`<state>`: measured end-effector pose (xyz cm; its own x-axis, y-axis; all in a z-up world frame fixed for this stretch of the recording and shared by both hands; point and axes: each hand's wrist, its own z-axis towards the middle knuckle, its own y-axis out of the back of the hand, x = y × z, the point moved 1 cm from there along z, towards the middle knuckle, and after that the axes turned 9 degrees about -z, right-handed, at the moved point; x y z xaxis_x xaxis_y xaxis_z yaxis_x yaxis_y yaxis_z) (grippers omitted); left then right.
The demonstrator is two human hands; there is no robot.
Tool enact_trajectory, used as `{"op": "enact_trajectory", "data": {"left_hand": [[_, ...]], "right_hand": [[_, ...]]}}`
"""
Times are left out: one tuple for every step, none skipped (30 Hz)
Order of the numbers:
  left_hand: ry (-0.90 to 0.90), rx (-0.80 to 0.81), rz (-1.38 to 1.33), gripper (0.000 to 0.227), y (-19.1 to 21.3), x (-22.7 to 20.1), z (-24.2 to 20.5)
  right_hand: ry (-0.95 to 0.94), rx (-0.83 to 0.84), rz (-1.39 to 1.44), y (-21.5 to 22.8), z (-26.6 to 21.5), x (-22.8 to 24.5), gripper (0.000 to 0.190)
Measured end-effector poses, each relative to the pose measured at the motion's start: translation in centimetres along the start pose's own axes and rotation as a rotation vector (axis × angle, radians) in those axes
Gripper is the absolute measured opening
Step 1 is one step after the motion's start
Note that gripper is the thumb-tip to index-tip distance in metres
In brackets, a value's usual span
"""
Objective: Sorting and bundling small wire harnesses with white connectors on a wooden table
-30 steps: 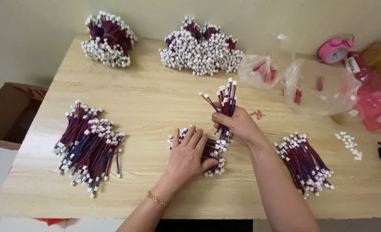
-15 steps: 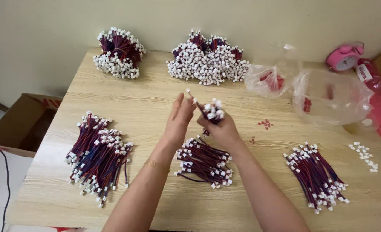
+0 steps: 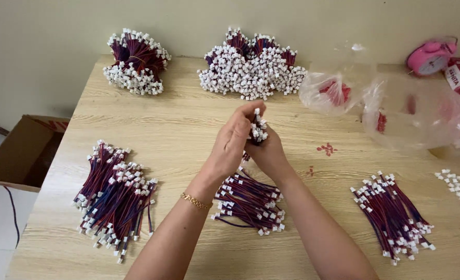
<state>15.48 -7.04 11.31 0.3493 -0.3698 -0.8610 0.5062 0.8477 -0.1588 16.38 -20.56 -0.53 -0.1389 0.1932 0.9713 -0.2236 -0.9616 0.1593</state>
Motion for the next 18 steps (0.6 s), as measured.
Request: {"op": "enact_trajectory", "data": {"left_hand": [[0.002, 0.004, 0.0, 0.053, 0.4, 1.4, 0.2], [0.009, -0.007, -0.037, 0.054, 0.8, 2.7, 0.3], [0.014, -0.015, -0.075, 0.055, 1.1, 4.1, 0.6], [0.015, -0.01, -0.077, 0.055, 1.0, 3.9, 0.4], [0.043, -0.019, -0.073, 0.054, 0.9, 3.7, 0.1], [0.071, -0.029, -0.069, 0.054, 0.9, 3.6, -0.1], [0.075, -0.028, -0.07, 0.054, 0.8, 3.8, -0.1], [0.084, -0.036, -0.071, 0.054, 0.7, 4.0, -0.1], [0.093, -0.046, -0.073, 0.054, 0.7, 4.2, -0.2], [0.096, -0.048, -0.074, 0.054, 0.5, 4.0, -0.2], [0.088, -0.056, -0.086, 0.052, 0.3, 3.8, -0.1], [0.08, -0.065, -0.098, 0.051, 0.1, 3.5, 0.0], [0.079, -0.067, -0.097, 0.051, 0.2, 4.0, 0.1], [0.05, -0.045, -0.127, 0.052, 0.3, 4.4, 0.3], [0.021, -0.022, -0.157, 0.053, 0.3, 4.9, 0.4], [0.021, -0.021, -0.158, 0.053, 0.2, 4.3, 0.4], [0.008, -0.022, -0.176, 0.052, 0.0, 3.8, 0.3], [-0.005, -0.023, -0.194, 0.051, -0.2, 3.2, 0.2]], "right_hand": [[-0.001, -0.004, 0.002, -0.1, 0.2, 0.0, 0.042], [0.024, 0.001, -0.005, -0.2, 0.3, 0.1, 0.05], [0.051, 0.004, -0.013, -0.1, 0.5, 0.2, 0.058], [0.051, -0.001, -0.012, -0.4, 0.0, 1.0, 0.058], [-0.019, 0.001, 0.042, -0.7, -0.5, 1.7, 0.06], [-0.088, 0.003, 0.096, -1.0, -1.0, 2.4, 0.062], [-0.092, 0.002, 0.097, -0.7, -0.7, 1.8, 0.062], [-0.106, 0.021, 0.006, -0.4, -0.4, 1.2, 0.053], [-0.119, 0.043, -0.086, -0.2, -0.1, 0.7, 0.045], [-0.123, 0.044, -0.086, -0.3, -0.1, 0.2, 0.045], [-0.111, 0.027, -0.067, -0.3, 0.0, -0.3, 0.041], [-0.099, 0.01, -0.048, -0.3, 0.1, -0.7, 0.037], [-0.099, 0.012, -0.048, -0.1, 0.5, -2.2, 0.037], [-0.089, 0.017, -0.024, 0.1, 0.8, -3.6, 0.035], [-0.079, 0.02, 0.0, 0.3, 1.1, -5.1, 0.033], [-0.079, 0.02, 0.0, 0.4, 0.6, -2.6, 0.033], [0.011, -0.025, -0.035, 0.5, 0.0, 0.0, 0.038], [0.101, -0.07, -0.07, 0.6, -0.6, 2.7, 0.044]]}}
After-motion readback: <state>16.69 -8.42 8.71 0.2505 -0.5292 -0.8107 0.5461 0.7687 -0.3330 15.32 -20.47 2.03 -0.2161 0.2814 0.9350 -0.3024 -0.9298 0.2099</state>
